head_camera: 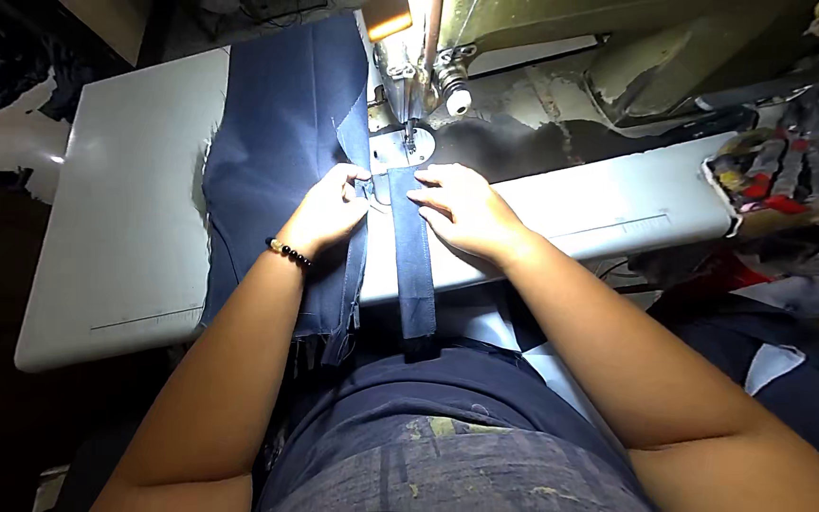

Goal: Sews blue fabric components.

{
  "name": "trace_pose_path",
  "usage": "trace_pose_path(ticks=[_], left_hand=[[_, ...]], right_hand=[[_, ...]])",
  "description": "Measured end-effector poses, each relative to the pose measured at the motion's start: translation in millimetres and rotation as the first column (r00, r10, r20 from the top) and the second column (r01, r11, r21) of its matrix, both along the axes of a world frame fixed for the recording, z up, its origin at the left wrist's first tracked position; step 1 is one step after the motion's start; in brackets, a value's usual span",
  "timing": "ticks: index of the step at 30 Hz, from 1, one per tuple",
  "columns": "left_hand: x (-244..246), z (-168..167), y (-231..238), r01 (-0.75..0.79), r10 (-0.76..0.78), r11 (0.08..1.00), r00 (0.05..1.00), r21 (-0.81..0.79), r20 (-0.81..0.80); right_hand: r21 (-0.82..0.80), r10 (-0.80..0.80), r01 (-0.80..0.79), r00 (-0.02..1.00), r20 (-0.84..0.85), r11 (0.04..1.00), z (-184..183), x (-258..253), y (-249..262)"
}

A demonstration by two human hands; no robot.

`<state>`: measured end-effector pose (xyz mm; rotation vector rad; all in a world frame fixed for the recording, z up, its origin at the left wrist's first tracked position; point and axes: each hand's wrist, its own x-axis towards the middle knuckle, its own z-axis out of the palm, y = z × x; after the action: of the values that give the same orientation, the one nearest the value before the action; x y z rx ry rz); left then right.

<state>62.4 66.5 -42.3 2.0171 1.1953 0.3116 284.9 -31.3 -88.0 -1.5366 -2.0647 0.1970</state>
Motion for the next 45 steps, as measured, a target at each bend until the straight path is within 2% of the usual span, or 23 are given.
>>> trace_pose_path(ticks=[3,7,11,15,17,25,27,34,45], left_hand=[[17.9,10.8,13.1,0.059,-0.032,0.991,0.976,0.116,-0.218],[30.2,8.4,23.1,0.090,-0.026,0.979,0.943,0.181,-0.331],[20.6,13.4,2.1,0.038,-0.007,0.991,0.972,0.127,-0.237],[1.9,3.5,-33.3,0.085,-0.075,0.991,0.993,0.108,-0.094],[-0.7,1.0,-45.1,0.071,-0.058,0.989,0.994,0.126,-0.098],[2.0,-2.3,-37.7,0.095,-0.098,0.978,0.995,0.183,0.009],[13.0,0.8,-35.8,0.112,-0.112,0.980,0.994,0.167,-0.007],[37.9,8.2,-32.4,0.148,-0.126,0.985,0.966,0.085,-0.227],[48.1,16.8,-34.6,0.137,-0.110,0.985,0.964,0.101,-0.240]], right_hand=[[0.000,0.010,-0.010,1.000,0.021,1.000,1.3,0.0,2.6],[-0.019,0.019,-0.018,0.999,0.034,1.000,2.8,0.6,4.4],[-0.017,0.013,-0.013,0.999,0.037,1.000,3.2,-0.5,3.2],[-0.013,0.014,-0.014,1.000,0.000,1.000,2.9,-1.8,1.3],[-0.010,0.016,-0.016,1.000,0.004,1.000,2.7,-2.3,0.9],[-0.047,0.008,-0.006,0.999,0.043,0.999,4.4,-3.7,0.5],[-0.046,0.009,-0.006,0.999,0.048,0.999,4.5,-5.2,0.5],[-0.034,0.025,-0.024,0.999,0.029,0.999,3.7,-1.9,-0.1],[0.014,0.014,-0.014,1.000,-0.019,1.000,1.0,-0.1,3.5]])
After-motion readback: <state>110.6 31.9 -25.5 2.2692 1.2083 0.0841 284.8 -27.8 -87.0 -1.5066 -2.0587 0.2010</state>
